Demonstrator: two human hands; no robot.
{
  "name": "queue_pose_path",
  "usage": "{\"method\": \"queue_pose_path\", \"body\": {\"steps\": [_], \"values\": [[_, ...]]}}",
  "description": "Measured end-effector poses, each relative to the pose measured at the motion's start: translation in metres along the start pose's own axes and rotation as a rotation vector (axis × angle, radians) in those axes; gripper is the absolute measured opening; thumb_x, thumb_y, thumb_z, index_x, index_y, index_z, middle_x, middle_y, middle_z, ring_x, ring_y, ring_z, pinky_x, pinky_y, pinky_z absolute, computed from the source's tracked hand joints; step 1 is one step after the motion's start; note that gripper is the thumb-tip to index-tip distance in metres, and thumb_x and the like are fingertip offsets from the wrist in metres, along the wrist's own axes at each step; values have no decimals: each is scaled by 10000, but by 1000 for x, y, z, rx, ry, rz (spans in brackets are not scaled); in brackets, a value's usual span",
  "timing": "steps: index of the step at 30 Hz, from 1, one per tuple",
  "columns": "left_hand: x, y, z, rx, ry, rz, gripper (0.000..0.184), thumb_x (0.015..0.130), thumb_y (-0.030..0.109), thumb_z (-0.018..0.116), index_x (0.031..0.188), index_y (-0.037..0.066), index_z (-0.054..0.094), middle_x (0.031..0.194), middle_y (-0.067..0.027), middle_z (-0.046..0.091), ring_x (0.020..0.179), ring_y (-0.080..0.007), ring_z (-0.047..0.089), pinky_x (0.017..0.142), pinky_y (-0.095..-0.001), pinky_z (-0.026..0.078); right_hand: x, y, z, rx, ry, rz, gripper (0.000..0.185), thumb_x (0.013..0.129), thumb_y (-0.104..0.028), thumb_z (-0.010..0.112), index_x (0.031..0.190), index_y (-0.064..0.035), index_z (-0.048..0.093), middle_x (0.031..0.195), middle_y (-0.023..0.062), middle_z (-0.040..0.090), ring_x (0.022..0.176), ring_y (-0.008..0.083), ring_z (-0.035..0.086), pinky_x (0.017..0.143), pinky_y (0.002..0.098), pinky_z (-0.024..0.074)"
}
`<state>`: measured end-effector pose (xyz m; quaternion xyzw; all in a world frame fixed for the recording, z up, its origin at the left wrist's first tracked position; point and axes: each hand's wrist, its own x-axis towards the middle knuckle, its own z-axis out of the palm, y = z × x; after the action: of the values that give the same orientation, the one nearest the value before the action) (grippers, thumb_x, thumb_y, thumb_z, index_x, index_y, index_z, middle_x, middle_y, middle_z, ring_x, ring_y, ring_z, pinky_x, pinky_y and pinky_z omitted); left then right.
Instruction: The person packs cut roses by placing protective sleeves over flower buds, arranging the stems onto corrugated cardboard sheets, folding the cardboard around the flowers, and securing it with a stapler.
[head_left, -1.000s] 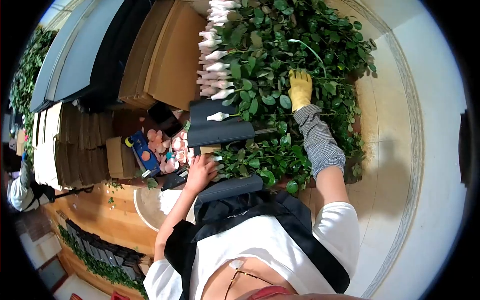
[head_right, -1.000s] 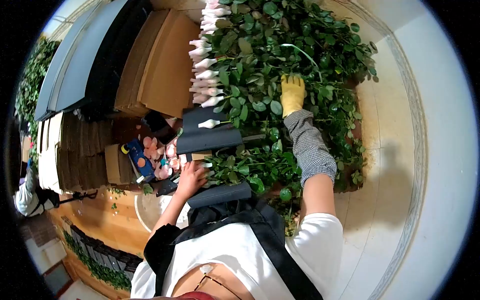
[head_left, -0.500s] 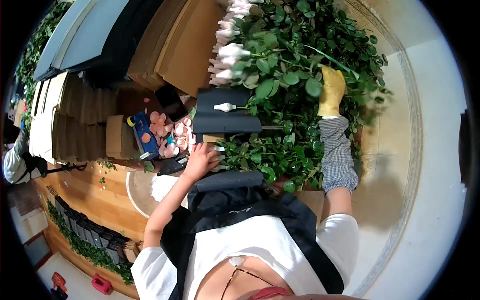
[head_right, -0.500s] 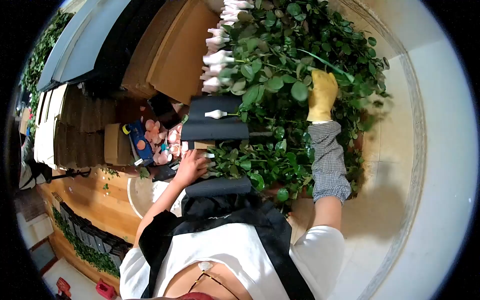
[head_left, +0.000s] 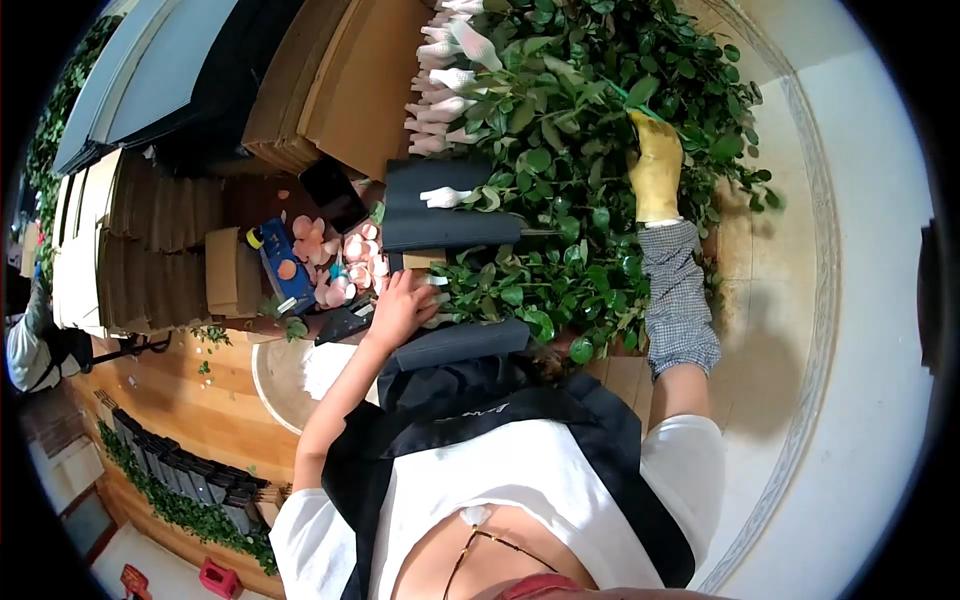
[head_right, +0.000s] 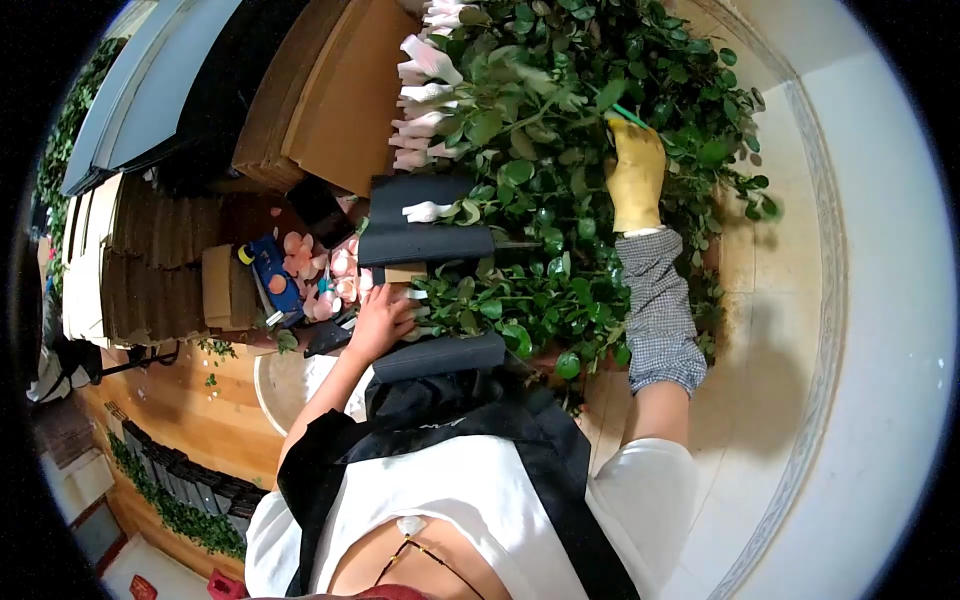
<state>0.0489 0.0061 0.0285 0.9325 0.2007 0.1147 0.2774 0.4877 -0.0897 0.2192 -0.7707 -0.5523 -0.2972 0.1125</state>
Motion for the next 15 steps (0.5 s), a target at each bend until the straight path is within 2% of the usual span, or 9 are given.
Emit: {"method": "queue_pose_path", "body": {"steps": [2,4,6,7,10,11,12,14,15], "values": [[-2,-1,-1,-7,-20,2,310,775,238,773,1068,150,723,1106,-124,562,1084,-337,541,924,-469,456,-23,28,23,-11,-276,53,574,631,31,766,1191,-44,663,933,171,703,933,361,656,966,463,497],[1,-2,1,7,-53,-23,304,781,245,771,1068,155,729,1103,-123,563,1084,-337,540,926,-468,455,-30,30,22,-40,-278,60,561,650,55,736,1197,-47,667,881,167,686,882,362,653,941,456,512],[7,-1,2,-7,-30,-23,308,787,249,772,1077,159,727,1102,-123,562,1080,-338,539,928,-467,454,-19,3,-6,-70,-130,70,435,728,69,669,1147,-46,697,736,127,630,771,335,628,887,437,536],[3,-2,0,-15,-32,-13,311,792,253,772,1086,164,725,1101,-123,561,1077,-339,538,929,-466,453,-24,4,-11,16,-68,16,444,729,76,644,1155,-39,694,732,129,622,775,347,622,878,452,540],[0,-7,2,10,-45,2,320,797,255,776,1102,175,722,1095,-126,559,1071,-342,537,932,-460,451,-43,0,-33,190,35,128,399,731,64,639,1125,3,654,861,193,618,822,407,601,859,470,522],[0,-7,2,-13,-31,9,336,795,252,779,1117,181,716,1095,-129,558,1071,-345,537,931,-460,451,-46,-6,-46,214,107,87,349,731,71,628,1076,19,637,925,223,620,870,434,591,835,474,511],[-2,-8,1,-35,-19,12,352,792,249,782,1131,187,711,1095,-131,558,1071,-348,537,930,-461,451,-52,-1,-60,305,-171,148,387,729,73,638,1111,14,627,1017,227,632,947,441,592,844,480,505],[-2,-5,1,-44,-17,-10,427,782,243,792,1187,165,682,1102,-136,563,1088,-356,536,938,-464,444,-68,-15,-80,296,-84,97,444,715,78,653,1150,0,613,1074,199,640,991,417,604,906,476,506],[-2,-6,3,-44,1,-24,464,780,241,795,1214,142,661,1113,-140,568,1096,-358,535,947,-466,438,-85,-20,-84,166,-85,70,487,704,79,660,1178,-22,615,1091,183,638,1003,400,606,940,472,501]]}}
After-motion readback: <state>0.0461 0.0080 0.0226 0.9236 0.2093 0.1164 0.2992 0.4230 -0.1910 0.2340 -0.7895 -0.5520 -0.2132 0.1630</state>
